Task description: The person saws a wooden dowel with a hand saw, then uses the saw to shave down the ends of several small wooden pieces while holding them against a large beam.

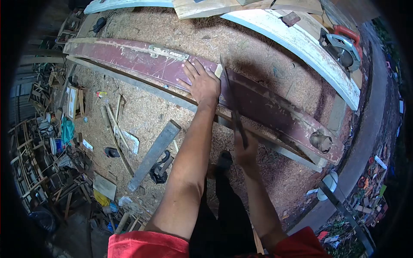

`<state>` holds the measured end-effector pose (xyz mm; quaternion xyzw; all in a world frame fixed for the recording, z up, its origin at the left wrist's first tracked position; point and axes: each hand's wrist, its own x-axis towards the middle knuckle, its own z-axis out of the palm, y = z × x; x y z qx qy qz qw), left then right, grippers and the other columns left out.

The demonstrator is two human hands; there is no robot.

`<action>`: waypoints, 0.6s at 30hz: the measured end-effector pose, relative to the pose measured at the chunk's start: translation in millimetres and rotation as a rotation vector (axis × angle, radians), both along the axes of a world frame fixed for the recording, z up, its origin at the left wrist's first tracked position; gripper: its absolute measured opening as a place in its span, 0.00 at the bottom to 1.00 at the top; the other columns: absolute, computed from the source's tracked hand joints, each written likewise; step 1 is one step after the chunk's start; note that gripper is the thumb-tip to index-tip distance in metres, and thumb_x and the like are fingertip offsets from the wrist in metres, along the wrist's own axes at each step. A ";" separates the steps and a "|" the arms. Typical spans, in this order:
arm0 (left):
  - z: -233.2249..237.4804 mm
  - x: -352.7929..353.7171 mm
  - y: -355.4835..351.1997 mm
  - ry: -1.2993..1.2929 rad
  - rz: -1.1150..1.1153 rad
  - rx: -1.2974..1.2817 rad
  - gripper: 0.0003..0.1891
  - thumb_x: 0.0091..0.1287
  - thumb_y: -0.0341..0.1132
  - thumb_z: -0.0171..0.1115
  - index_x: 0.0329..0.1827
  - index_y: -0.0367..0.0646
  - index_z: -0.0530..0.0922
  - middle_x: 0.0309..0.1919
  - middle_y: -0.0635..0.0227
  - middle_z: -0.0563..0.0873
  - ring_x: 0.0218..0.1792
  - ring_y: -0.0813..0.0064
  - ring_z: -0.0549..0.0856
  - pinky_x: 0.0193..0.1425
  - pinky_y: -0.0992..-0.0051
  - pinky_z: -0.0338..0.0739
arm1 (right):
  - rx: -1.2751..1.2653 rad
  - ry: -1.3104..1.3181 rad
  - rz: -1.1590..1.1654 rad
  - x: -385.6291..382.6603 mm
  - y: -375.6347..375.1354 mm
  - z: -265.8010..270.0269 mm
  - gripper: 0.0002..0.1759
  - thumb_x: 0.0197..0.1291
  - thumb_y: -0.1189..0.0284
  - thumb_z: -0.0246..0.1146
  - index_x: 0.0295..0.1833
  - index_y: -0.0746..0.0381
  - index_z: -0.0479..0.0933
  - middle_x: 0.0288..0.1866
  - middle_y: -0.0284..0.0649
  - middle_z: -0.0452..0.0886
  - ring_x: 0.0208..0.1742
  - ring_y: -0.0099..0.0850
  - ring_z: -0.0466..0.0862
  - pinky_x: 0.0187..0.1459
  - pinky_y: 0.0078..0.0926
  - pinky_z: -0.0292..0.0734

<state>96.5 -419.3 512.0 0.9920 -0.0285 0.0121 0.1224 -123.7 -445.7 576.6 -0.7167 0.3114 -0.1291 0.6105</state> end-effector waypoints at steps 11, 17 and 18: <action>3.2 0.1 -0.2 0.024 0.010 0.001 0.33 0.73 0.43 0.43 0.80 0.41 0.53 0.80 0.51 0.52 0.82 0.55 0.47 0.78 0.38 0.37 | 0.021 0.024 -0.012 -8.9 -0.2 -1.0 0.16 0.70 0.64 0.60 0.34 0.66 0.79 0.17 0.31 0.68 0.21 0.20 0.69 0.26 0.27 0.64; 1.3 0.8 -1.2 0.007 0.023 -0.001 0.33 0.73 0.42 0.42 0.80 0.41 0.53 0.81 0.51 0.51 0.82 0.56 0.47 0.78 0.38 0.37 | -0.067 0.050 0.037 16.1 -17.6 -18.0 0.16 0.70 0.64 0.61 0.34 0.66 0.79 0.18 0.31 0.71 0.21 0.20 0.70 0.26 0.27 0.64; 1.6 -1.3 -1.2 0.020 0.025 -0.002 0.33 0.73 0.42 0.42 0.80 0.41 0.53 0.81 0.51 0.51 0.82 0.56 0.46 0.78 0.38 0.37 | -0.124 0.030 0.074 10.3 -16.0 -15.5 0.16 0.70 0.63 0.61 0.34 0.66 0.79 0.18 0.31 0.71 0.21 0.20 0.70 0.26 0.27 0.64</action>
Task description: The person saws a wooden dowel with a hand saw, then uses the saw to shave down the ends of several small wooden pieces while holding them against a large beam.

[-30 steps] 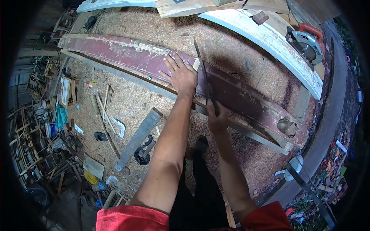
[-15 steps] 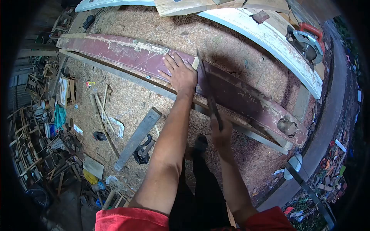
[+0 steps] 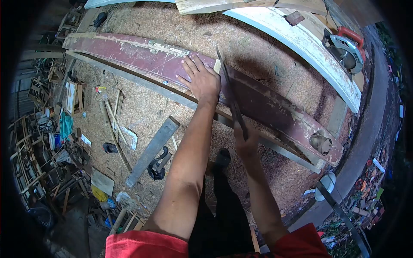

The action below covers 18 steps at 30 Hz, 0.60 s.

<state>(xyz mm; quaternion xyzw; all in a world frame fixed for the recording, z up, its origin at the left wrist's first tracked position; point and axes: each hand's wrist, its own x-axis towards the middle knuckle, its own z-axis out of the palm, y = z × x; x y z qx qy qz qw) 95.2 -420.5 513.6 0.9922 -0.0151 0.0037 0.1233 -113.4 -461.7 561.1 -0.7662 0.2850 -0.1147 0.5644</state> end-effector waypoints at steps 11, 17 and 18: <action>2.6 7.5 1.1 0.035 -0.124 0.000 0.34 0.74 0.43 0.40 0.80 0.37 0.51 0.81 0.52 0.50 0.82 0.57 0.45 0.79 0.39 0.33 | 0.242 0.042 -0.143 29.4 4.4 9.7 0.19 0.69 0.62 0.62 0.29 0.64 0.76 0.18 0.25 0.66 0.23 0.15 0.64 0.24 0.24 0.58; 2.1 12.0 2.7 0.037 -0.173 -0.032 0.35 0.73 0.45 0.43 0.80 0.37 0.51 0.81 0.52 0.48 0.82 0.59 0.43 0.80 0.42 0.31 | 0.209 0.020 -0.162 30.9 21.7 12.6 0.21 0.70 0.62 0.61 0.26 0.64 0.73 0.17 0.26 0.65 0.22 0.15 0.64 0.24 0.26 0.57; 0.1 12.1 3.2 0.034 -0.171 -0.053 0.36 0.73 0.45 0.44 0.80 0.36 0.51 0.82 0.53 0.47 0.83 0.60 0.42 0.81 0.43 0.31 | 0.201 0.022 -0.162 30.9 22.4 14.6 0.22 0.70 0.61 0.61 0.26 0.64 0.73 0.17 0.26 0.64 0.22 0.15 0.64 0.24 0.26 0.57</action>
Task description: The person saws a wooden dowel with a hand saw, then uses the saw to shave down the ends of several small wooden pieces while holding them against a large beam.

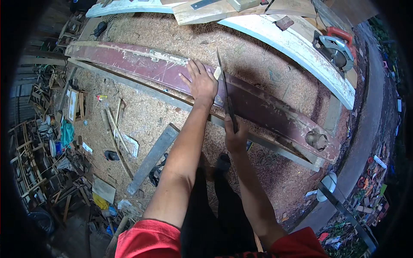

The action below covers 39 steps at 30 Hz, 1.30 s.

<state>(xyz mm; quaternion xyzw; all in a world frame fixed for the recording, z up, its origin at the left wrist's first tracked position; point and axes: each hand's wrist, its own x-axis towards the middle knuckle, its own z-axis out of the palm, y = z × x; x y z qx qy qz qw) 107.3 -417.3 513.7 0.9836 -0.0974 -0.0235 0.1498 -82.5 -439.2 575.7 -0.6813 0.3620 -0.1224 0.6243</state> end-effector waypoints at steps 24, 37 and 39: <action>6.6 -2.6 -11.4 0.037 0.282 0.121 0.37 0.71 0.49 0.43 0.81 0.43 0.52 0.82 0.52 0.45 0.82 0.55 0.42 0.79 0.39 0.35 | 0.010 0.003 0.007 -14.3 1.9 7.3 0.16 0.69 0.63 0.58 0.32 0.64 0.76 0.18 0.33 0.69 0.22 0.25 0.70 0.28 0.30 0.66; 4.9 13.8 -20.7 0.058 0.336 0.140 0.38 0.68 0.47 0.43 0.80 0.38 0.52 0.82 0.51 0.46 0.82 0.53 0.42 0.78 0.36 0.33 | 0.084 -0.057 0.068 2.2 -30.5 -0.1 0.21 0.72 0.61 0.57 0.27 0.63 0.70 0.17 0.27 0.63 0.22 0.17 0.64 0.25 0.27 0.58; 4.3 11.6 -21.2 0.037 0.332 0.124 0.37 0.69 0.47 0.41 0.80 0.37 0.52 0.81 0.50 0.48 0.82 0.53 0.42 0.78 0.35 0.33 | 0.062 -0.064 0.079 -0.9 -28.1 -7.1 0.21 0.72 0.61 0.57 0.27 0.63 0.71 0.17 0.28 0.63 0.22 0.17 0.64 0.25 0.27 0.58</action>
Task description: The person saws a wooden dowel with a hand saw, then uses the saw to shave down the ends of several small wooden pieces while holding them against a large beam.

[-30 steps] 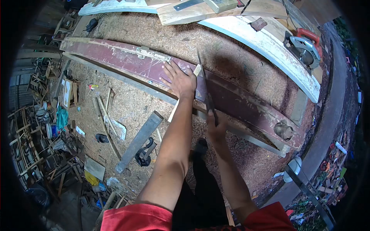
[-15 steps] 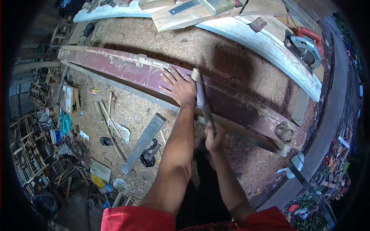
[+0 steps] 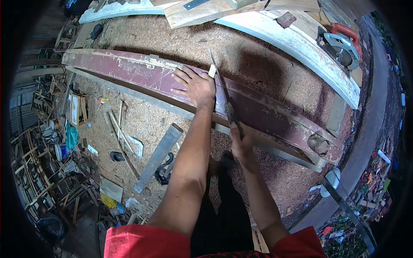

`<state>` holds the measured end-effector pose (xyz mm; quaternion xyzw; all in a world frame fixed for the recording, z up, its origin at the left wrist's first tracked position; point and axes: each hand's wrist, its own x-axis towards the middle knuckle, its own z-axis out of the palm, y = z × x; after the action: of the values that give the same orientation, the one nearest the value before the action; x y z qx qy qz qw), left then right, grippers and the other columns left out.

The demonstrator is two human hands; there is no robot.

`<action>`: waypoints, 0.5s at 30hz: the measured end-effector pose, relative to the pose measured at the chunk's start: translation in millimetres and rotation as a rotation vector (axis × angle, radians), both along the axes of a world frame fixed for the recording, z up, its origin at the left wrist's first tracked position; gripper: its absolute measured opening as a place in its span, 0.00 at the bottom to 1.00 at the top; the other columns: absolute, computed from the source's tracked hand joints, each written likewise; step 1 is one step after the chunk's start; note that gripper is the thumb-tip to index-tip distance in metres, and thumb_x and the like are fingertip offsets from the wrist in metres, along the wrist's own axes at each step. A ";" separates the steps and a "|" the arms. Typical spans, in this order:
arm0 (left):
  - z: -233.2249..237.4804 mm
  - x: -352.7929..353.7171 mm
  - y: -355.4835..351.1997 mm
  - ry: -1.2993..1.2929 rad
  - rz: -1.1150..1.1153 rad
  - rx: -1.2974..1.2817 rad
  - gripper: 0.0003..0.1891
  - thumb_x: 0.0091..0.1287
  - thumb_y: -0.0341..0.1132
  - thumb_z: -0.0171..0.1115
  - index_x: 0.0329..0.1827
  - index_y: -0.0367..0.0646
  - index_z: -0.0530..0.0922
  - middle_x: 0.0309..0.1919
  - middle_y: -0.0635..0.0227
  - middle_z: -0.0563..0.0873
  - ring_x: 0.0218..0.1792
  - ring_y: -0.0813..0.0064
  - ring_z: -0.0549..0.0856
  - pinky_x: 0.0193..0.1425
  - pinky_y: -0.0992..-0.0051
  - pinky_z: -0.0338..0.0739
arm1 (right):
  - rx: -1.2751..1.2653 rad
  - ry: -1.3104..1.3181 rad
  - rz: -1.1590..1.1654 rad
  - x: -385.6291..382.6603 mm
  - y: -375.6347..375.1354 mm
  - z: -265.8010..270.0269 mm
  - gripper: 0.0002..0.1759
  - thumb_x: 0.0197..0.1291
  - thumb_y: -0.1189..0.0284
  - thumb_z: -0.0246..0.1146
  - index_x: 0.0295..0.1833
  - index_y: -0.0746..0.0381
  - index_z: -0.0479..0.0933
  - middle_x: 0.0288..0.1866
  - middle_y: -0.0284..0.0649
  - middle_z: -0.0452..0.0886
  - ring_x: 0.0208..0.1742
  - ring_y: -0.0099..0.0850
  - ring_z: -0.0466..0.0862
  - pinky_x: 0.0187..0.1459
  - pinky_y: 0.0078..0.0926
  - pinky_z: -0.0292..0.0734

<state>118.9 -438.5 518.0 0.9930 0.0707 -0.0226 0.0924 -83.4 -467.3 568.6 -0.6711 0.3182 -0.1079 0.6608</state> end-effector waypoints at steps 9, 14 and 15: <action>-10.2 -2.6 9.5 -0.108 -0.441 -0.114 0.34 0.73 0.47 0.39 0.80 0.39 0.52 0.80 0.47 0.51 0.82 0.55 0.46 0.80 0.42 0.32 | -0.053 -0.046 -0.124 -29.1 24.9 -11.3 0.20 0.72 0.63 0.56 0.28 0.64 0.72 0.17 0.30 0.67 0.21 0.19 0.66 0.25 0.27 0.59; -10.3 -40.5 -0.6 -0.084 -0.706 -0.133 0.34 0.73 0.46 0.44 0.79 0.40 0.54 0.80 0.47 0.52 0.82 0.54 0.47 0.80 0.42 0.33 | -0.010 -0.056 -0.316 -83.5 57.7 -16.1 0.19 0.72 0.64 0.56 0.27 0.63 0.71 0.18 0.29 0.67 0.22 0.18 0.67 0.24 0.25 0.58; -9.5 -50.5 -5.1 -0.071 -0.748 -0.135 0.34 0.73 0.46 0.45 0.79 0.40 0.54 0.80 0.47 0.53 0.82 0.54 0.47 0.80 0.42 0.34 | -0.022 -0.066 -0.337 -92.5 62.2 -17.1 0.19 0.72 0.64 0.56 0.27 0.63 0.71 0.18 0.28 0.67 0.22 0.18 0.66 0.24 0.25 0.58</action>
<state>68.4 -443.6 508.5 0.9420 -0.3016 -0.0251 0.1453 -175.9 -405.1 551.6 -0.6114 0.4032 -0.2428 0.6362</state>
